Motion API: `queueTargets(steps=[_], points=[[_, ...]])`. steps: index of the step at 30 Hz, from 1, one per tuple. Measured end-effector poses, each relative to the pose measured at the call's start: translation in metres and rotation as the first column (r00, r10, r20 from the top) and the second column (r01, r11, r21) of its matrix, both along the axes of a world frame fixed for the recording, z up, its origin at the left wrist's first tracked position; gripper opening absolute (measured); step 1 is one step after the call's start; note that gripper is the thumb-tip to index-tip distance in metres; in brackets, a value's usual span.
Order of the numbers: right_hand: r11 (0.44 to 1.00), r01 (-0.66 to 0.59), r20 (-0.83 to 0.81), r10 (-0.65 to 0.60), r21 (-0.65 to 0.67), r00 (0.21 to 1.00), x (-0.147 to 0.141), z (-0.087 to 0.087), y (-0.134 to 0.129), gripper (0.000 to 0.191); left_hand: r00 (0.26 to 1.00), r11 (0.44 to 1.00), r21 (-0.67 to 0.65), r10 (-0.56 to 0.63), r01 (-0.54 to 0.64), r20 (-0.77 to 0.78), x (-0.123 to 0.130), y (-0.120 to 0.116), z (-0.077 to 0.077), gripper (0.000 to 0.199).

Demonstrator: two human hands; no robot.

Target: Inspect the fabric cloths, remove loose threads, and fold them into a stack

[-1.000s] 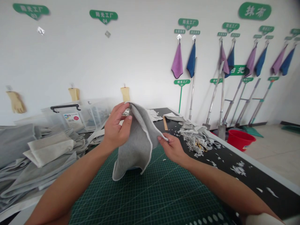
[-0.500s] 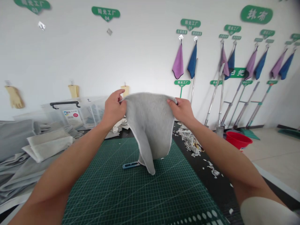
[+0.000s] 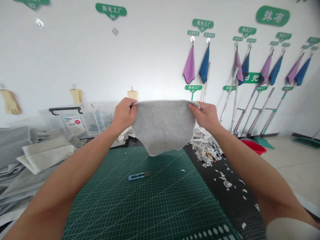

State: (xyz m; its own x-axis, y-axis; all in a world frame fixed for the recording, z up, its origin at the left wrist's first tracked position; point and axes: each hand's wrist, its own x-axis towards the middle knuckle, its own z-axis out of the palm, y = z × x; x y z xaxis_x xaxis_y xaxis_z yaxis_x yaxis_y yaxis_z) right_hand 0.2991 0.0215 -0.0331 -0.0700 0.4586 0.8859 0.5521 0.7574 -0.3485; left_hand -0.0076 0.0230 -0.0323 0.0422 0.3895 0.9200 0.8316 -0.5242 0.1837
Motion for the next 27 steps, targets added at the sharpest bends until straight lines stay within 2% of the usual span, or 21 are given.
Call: queueTargets(steps=[2, 4, 7, 10, 12, 15, 18, 20, 22, 25, 27], points=[[0.994, -0.064, 0.074, 0.070, -0.086, 0.995, 0.014, -0.014, -0.019, 0.026, 0.995, 0.977, -0.192, -0.095, 0.088, -0.028, -0.007, -0.017, -0.009, 0.020], [0.973, -0.146, 0.146, 0.173, -0.180, 0.974, 0.028, -0.028, -0.039, 0.020, 0.973, 0.911, -0.363, -0.226, 0.194, -0.048, -0.015, -0.036, -0.019, 0.022], [0.900, -0.311, 0.249, 0.390, -0.304, 0.887, 0.045, -0.047, -0.068, 0.013, 0.879, 0.757, -0.526, -0.476, 0.389, -0.036, -0.027, -0.066, -0.034, 0.018], [0.798, -0.457, 0.291, 0.580, -0.393, 0.761, 0.052, -0.061, -0.092, 0.010, 0.750, 0.620, -0.599, -0.659, 0.506, -0.048, -0.033, -0.093, -0.047, 0.010], [0.735, -0.519, 0.282, 0.659, -0.437, 0.697, 0.052, -0.067, -0.106, 0.013, 0.663, 0.544, -0.642, -0.745, 0.539, -0.075, -0.033, -0.109, -0.053, 0.011], [0.687, -0.539, 0.282, 0.708, -0.487, 0.647, 0.051, -0.075, -0.124, 0.015, 0.550, 0.442, -0.714, -0.829, 0.543, -0.096, -0.031, -0.129, -0.060, 0.015], [0.650, -0.544, 0.255, 0.734, -0.531, 0.629, 0.051, -0.086, -0.136, 0.012, 0.495, 0.380, -0.781, -0.862, 0.495, -0.105, -0.029, -0.142, -0.066, 0.013], [0.630, -0.544, 0.220, 0.741, -0.554, 0.635, 0.053, -0.095, -0.140, 0.011, 0.487, 0.349, -0.818, -0.868, 0.457, -0.099, -0.027, -0.145, -0.072, 0.009], [0.636, -0.501, 0.207, 0.716, -0.587, 0.666, 0.056, -0.107, -0.139, 0.013, 0.513, 0.319, -0.846, -0.856, 0.427, -0.064, -0.026, -0.142, -0.081, 0.009], [0.642, -0.369, 0.180, 0.626, -0.672, 0.759, 0.059, -0.127, -0.128, 0.028, 0.662, 0.256, -0.892, -0.747, 0.372, 0.062, -0.023, -0.126, -0.101, 0.017], [0.582, -0.294, 0.108, 0.557, -0.758, 0.823, 0.061, -0.142, -0.115, 0.033, 0.780, 0.184, -0.927, -0.606, 0.327, 0.155, -0.020, -0.111, -0.117, 0.024]])
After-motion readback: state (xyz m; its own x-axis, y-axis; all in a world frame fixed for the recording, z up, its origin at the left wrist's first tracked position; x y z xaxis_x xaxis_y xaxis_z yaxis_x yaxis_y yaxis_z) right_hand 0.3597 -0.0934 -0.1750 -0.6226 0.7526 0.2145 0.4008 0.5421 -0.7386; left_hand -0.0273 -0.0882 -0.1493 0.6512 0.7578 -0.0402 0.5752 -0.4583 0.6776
